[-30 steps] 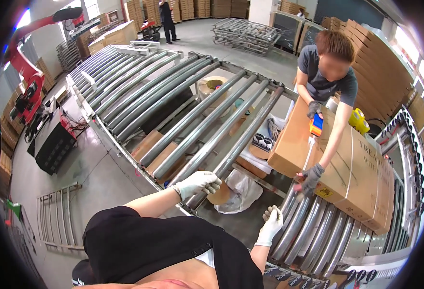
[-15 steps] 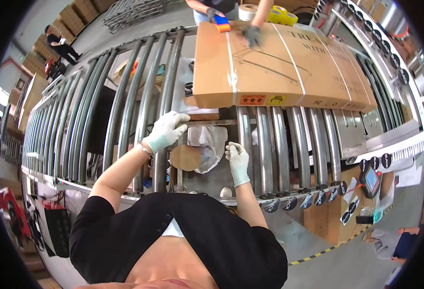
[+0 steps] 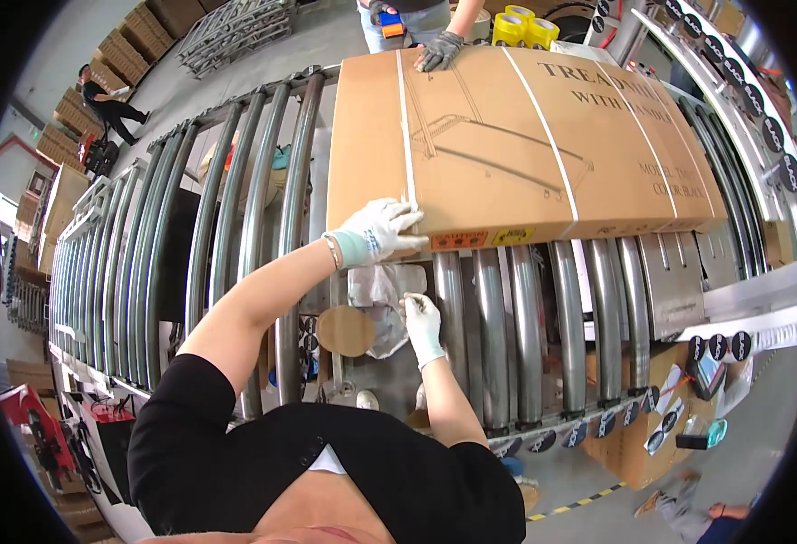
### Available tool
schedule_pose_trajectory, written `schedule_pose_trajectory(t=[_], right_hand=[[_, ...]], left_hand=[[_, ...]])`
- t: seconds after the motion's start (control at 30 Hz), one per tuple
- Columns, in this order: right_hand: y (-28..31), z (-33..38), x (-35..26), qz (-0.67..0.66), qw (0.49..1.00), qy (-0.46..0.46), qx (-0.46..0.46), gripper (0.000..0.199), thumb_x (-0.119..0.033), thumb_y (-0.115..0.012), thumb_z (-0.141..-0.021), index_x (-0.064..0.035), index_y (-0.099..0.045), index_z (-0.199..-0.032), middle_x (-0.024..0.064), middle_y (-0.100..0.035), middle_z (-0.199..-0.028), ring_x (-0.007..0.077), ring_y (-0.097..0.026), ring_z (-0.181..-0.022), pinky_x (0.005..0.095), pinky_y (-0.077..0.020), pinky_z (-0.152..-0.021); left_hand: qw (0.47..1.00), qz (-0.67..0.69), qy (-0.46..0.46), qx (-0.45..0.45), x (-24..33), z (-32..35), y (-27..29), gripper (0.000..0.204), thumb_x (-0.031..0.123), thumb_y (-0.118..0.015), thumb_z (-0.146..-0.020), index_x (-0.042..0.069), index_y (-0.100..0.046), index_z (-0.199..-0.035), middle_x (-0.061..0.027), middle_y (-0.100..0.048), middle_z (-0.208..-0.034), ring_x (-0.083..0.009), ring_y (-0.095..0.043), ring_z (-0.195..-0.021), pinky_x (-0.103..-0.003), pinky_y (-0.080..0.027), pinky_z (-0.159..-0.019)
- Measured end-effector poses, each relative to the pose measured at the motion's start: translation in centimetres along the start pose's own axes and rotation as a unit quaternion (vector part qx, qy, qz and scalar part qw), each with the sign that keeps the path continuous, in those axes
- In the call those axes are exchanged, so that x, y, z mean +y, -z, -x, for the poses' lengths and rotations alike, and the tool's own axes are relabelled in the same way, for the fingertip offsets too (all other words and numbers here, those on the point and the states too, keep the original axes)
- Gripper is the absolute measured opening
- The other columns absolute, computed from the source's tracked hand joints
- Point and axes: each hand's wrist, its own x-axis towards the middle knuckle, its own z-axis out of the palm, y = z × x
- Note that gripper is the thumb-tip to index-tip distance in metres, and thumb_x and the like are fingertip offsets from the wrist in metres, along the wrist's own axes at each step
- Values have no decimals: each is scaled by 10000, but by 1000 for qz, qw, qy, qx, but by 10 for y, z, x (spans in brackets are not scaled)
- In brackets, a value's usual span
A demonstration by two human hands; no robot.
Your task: Applying labels to components and sealing a large treadmill box with a tape dispenser.
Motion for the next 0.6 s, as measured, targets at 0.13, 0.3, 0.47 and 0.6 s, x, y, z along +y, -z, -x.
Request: schedule_pose_trajectory(t=[0.13, 0.3, 0.47, 0.6], right_hand=[[-9, -49, 15, -37, 997, -62, 28, 130, -138, -568, -896, -49, -604, -984, 49, -655, -845, 98, -604, -639, 224, -498, -548], [-31, -132, 46, -93, 989, -112, 36, 169, -188, -585, -887, -78, -585, -1015, 39, -646, -840, 112, -601, -616, 241, -514, -541], [-83, -188, 29, -7, 1000, -9, 4, 298, -334, -558, -896, -101, -569, -1081, 34, -639, -901, 150, -616, -753, 301, -522, -594], [-77, -196, 13, 80, 992, 87, -39, 309, -349, -542, -892, -105, -572, -1080, 33, -639, -921, 165, -613, -783, 325, -514, -609]], left_hand=[[1000, 0, -16, -10, -9, 7, -14, 360, 222, -548, -792, 320, -601, -1134, -119, -534, -1225, -329, -525, -1120, -437, -434, -948], [999, -22, -42, -10, -17, 16, -17, 410, 258, -593, -734, 298, -607, -1142, -133, -535, -1214, -327, -536, -1099, -421, -459, -922], [997, 21, -41, 64, -23, 11, -14, 447, 260, -679, -617, 256, -637, -1062, -97, -535, -1023, -278, -565, -910, -359, -522, -731], [993, 10, -35, 115, -25, 6, -20, 321, 235, -655, -693, 247, -649, -1013, -102, -555, -1016, -258, -585, -831, -331, -531, -632]])
